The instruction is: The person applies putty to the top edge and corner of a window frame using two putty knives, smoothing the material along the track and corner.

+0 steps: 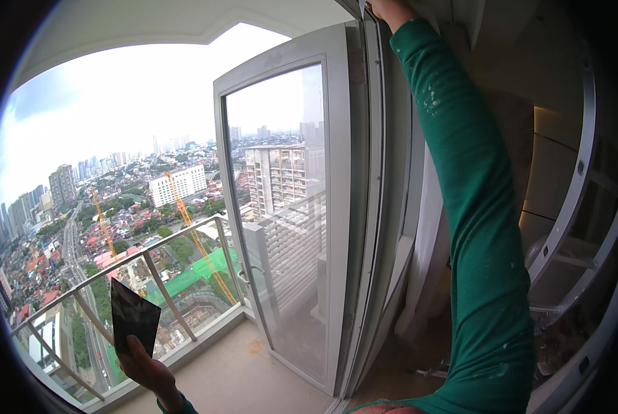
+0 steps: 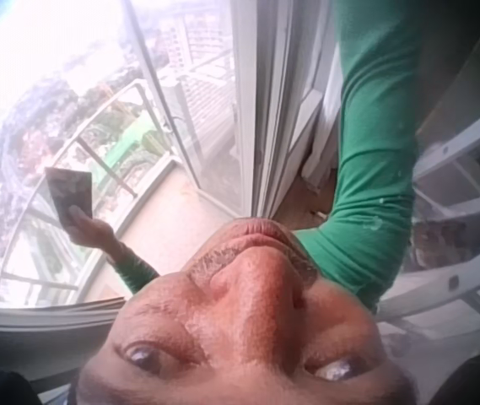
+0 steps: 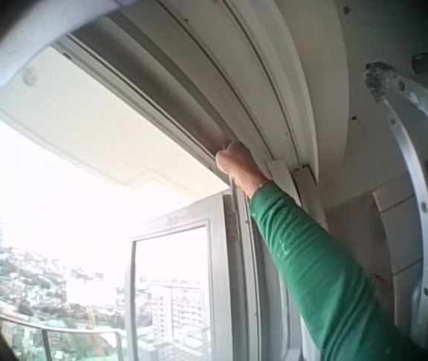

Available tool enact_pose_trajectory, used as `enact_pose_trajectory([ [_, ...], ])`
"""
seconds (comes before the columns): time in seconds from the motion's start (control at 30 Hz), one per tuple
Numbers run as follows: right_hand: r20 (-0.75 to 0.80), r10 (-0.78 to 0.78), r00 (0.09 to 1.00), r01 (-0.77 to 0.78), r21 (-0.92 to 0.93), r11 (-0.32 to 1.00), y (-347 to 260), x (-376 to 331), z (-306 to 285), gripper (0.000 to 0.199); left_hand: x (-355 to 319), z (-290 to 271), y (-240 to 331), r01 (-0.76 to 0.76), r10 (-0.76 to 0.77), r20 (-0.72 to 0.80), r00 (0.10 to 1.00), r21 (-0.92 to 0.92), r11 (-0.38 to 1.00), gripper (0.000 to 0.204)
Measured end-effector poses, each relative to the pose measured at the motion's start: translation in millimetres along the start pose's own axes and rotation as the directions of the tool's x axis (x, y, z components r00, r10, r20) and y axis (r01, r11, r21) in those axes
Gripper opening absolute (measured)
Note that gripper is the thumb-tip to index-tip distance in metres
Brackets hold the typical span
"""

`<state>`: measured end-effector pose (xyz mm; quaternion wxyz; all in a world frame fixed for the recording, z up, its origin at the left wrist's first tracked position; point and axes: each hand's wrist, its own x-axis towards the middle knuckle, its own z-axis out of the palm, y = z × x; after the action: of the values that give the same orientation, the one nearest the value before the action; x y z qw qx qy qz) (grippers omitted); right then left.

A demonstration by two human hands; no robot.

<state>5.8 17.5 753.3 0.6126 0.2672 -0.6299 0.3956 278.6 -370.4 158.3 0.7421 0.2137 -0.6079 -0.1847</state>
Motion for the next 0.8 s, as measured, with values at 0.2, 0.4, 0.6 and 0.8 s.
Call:
enact_pose_trajectory([
  [0.2,0.025,0.002,1.0,0.001,-0.128,0.992,-65,-16,-5,0.038,5,-1,23,-0.015,0.017,0.034,0.999,-0.06,0.998,0.039],
  [0.4,0.108,-0.098,0.989,0.123,-0.257,0.958,-105,-21,-16,0.038,5,-8,18,-0.286,0.285,0.024,0.958,0.129,0.949,0.038],
  [0.6,0.02,-0.126,0.992,0.127,-0.233,0.964,-134,-33,-11,0.039,9,-2,53,0.092,-0.09,0.02,0.996,-0.06,0.994,0.038],
  [0.8,-0.536,-0.626,0.566,0.542,-0.33,0.773,-151,-38,33,0.02,16,29,106,0.071,-0.083,-0.039,0.996,-0.25,0.966,0.039],
])
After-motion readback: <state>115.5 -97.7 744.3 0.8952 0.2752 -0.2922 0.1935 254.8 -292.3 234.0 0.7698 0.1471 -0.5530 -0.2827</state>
